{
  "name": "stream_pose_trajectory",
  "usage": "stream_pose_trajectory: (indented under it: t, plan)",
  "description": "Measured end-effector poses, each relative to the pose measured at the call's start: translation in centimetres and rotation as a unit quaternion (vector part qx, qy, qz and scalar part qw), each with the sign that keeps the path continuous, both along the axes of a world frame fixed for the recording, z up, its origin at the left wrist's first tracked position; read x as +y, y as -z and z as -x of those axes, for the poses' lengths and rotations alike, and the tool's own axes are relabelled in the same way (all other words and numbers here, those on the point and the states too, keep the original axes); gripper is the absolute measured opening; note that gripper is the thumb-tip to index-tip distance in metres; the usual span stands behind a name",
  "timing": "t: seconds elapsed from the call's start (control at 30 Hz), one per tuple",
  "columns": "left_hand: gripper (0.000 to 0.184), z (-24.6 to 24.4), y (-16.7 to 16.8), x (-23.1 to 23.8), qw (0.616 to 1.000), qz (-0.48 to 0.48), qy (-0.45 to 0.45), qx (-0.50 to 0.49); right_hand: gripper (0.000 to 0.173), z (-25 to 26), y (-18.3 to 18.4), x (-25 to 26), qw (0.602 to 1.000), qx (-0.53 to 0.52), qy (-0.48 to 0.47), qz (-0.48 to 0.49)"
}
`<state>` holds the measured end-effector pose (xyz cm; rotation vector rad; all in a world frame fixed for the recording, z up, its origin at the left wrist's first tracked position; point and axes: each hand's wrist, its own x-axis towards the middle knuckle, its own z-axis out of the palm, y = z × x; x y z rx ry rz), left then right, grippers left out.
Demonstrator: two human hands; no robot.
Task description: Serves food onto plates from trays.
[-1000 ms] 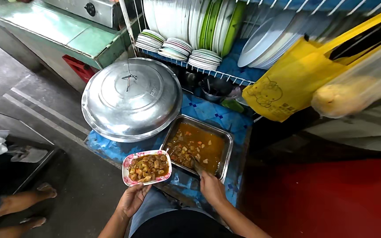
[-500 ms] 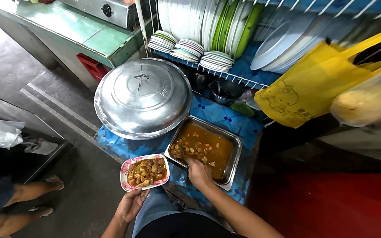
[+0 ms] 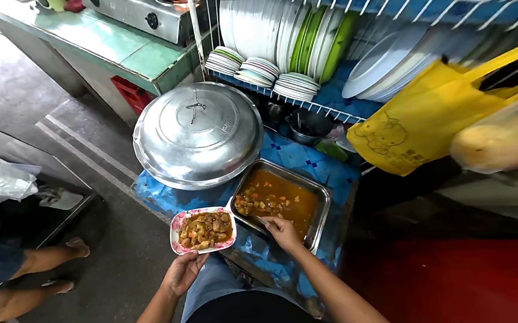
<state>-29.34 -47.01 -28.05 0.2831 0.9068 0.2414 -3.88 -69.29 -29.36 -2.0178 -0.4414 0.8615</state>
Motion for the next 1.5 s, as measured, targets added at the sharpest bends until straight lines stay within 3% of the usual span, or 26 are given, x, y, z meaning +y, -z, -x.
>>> stream_pose_trajectory:
  t: [0.23, 0.43, 0.5, 0.63, 0.8, 0.93, 1.1, 1.27, 1.37, 1.5]
  plan:
    - [0.024, -3.0, -0.4, -0.9, 0.999, 0.02, 0.039, -0.01, 0.032, 1.0, -4.5, -3.0, 0.994, -0.1, 0.011, -0.043]
    - [0.028, -5.7, -0.8, -2.5, 0.995, 0.035, 0.084, -0.043, 0.034, 3.6, -8.2, -2.5, 0.972, -0.222, -0.068, -0.027]
    - [0.029, -6.5, -1.0, -3.1, 0.992, 0.036, 0.104, -0.056, 0.035, 4.6, -8.7, -1.6, 0.949, -0.301, -0.097, 0.005]
    - [0.03, -7.2, -1.5, -3.8, 0.986, 0.03, 0.148, -0.075, 0.041, 5.1, -9.3, -0.2, 0.846, -0.515, -0.136, 0.022]
    - [0.032, -6.6, -1.4, -3.3, 0.979, 0.023, 0.178, -0.097, 0.044, 4.0, -10.9, -0.6, 0.794, -0.597, -0.117, 0.007]
    - [0.032, -6.1, -0.7, -2.7, 0.978, 0.021, 0.183, -0.101, 0.043, 4.2, -10.6, -1.2, 0.806, -0.574, -0.148, -0.006]
    - [0.032, -5.7, -0.2, -2.1, 0.984, 0.009, 0.161, -0.078, 0.037, 3.7, -9.9, -2.4, 0.886, -0.458, -0.077, -0.001]
    - [0.029, -4.0, 0.1, -0.9, 0.992, 0.01, 0.112, -0.061, 0.038, -0.4, -9.0, -5.8, 0.929, -0.31, -0.003, 0.2]
    - [0.027, -2.8, 0.2, -0.1, 0.996, 0.005, 0.078, -0.043, 0.04, -3.4, -7.6, -6.9, 0.914, -0.229, 0.018, 0.334]
    - [0.025, -1.1, 0.3, 0.8, 0.999, -0.006, 0.04, -0.03, 0.04, -4.6, -6.0, -6.6, 0.899, -0.203, 0.044, 0.386]
